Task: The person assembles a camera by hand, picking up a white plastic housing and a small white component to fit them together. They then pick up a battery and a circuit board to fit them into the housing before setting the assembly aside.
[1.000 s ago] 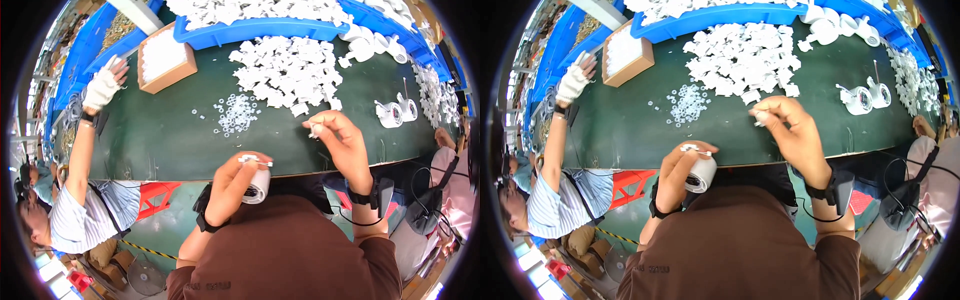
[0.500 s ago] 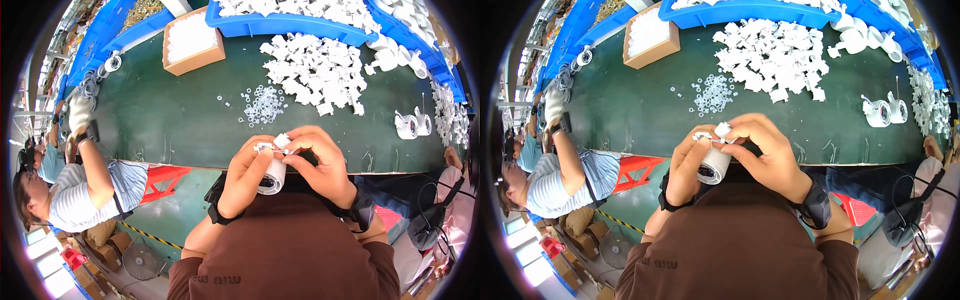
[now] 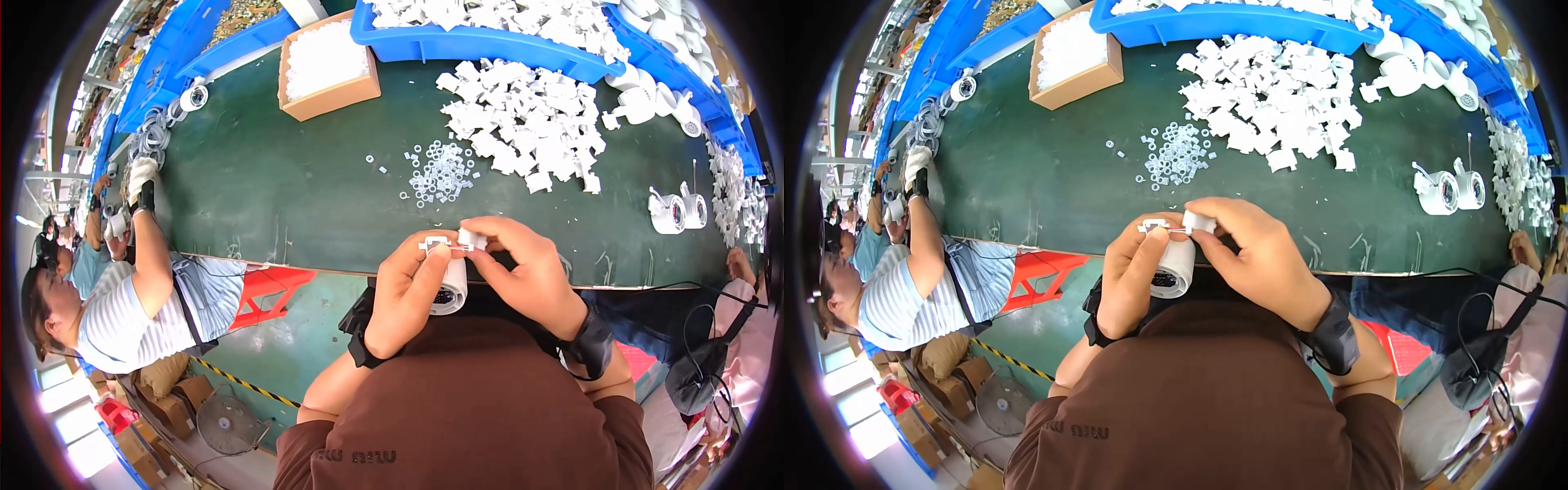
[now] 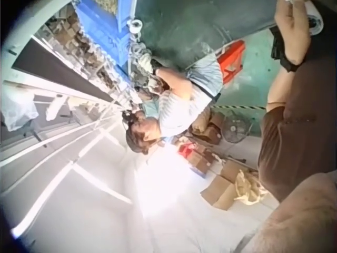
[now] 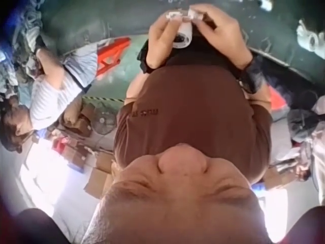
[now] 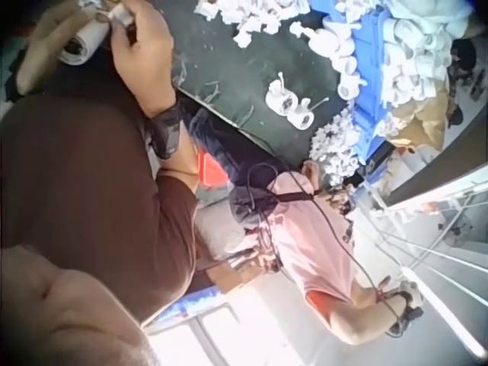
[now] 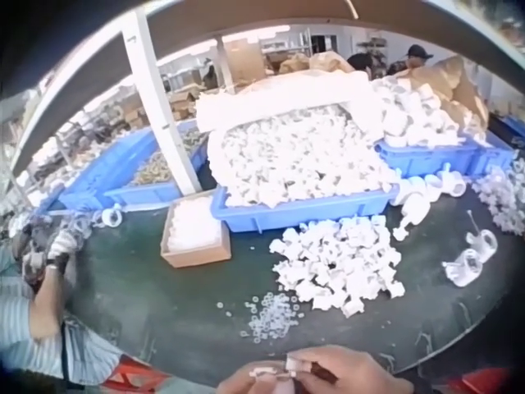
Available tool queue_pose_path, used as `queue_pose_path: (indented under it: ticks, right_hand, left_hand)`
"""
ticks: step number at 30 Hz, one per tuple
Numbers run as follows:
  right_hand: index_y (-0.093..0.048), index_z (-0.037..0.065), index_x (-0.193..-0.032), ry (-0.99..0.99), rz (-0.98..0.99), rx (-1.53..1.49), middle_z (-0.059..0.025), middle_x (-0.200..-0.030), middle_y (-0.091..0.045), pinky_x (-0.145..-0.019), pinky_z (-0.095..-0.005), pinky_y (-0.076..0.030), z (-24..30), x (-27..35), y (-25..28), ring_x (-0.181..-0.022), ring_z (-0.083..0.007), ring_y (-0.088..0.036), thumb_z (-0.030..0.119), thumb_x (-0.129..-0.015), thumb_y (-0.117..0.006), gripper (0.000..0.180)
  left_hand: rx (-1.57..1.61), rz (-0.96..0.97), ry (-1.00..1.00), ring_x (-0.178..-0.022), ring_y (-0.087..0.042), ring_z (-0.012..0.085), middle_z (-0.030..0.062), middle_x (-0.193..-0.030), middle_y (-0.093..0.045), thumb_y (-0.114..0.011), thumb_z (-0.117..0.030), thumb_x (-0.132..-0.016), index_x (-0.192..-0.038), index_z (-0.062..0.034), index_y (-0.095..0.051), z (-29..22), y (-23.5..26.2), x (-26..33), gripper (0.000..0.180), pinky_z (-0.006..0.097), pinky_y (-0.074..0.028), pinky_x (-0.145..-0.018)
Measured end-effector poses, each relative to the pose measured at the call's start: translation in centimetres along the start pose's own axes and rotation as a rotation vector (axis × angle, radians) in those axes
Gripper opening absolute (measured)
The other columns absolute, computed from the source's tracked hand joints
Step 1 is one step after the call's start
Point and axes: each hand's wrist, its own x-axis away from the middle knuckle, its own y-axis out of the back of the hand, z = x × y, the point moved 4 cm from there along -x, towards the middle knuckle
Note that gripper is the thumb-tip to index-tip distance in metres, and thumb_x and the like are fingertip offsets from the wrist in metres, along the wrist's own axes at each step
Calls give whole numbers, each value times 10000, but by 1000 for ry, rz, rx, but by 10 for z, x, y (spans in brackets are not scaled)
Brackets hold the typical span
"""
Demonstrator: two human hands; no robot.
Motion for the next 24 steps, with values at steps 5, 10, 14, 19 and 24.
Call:
queue_pose_path:
  ticks: [5,10,14,19,24]
  right_hand:
    - [-603,-13,-1309,-198,45,-520,-100,-1198,-680,-974,-316,-532,8,5,0,-1110,-168,-667,-71,-964,-615,350]
    - [-599,-6,-1318,-32,-16,-454,-87,-1175,-693,-961,-315,-534,6,-1,-25,-1104,-151,-663,-30,-962,-647,360]
    - [-621,-27,-1253,41,-135,-461,-90,-1147,-701,-928,-300,-548,6,-3,-29,-1082,-152,-675,-44,-940,-672,318]
    - [-630,-36,-1220,77,-178,-362,-92,-1105,-706,-904,-283,-547,4,-1,-33,-1046,-137,-675,-46,-923,-696,304]
    - [-643,-40,-1186,41,-173,-358,-88,-1071,-709,-874,-275,-543,8,-1,-30,-994,-122,-668,-40,-902,-723,294]
  left_hand:
    - [-575,-238,-457,-944,-623,324,143,-1088,-696,-604,-65,-954,-1089,-19,-691,-17,6,-4,168,395,-474,-859]
    - [-663,-250,-477,-944,-606,329,154,-1103,-685,-588,-54,-954,-1160,-1,-669,-20,1,-3,227,409,-478,-850]
    - [-705,-209,-491,-972,-589,356,194,-1139,-660,-529,-81,-976,-1235,36,-632,-19,-1,-4,303,433,-479,-865]
    - [-712,-181,-545,-982,-577,384,216,-1142,-645,-483,-127,-979,-1247,56,-613,-17,1,-3,350,456,-476,-877]
    - [-766,-173,-555,-984,-574,387,207,-1149,-640,-516,-144,-936,-1241,52,-602,-18,-2,-2,373,458,-472,-881]
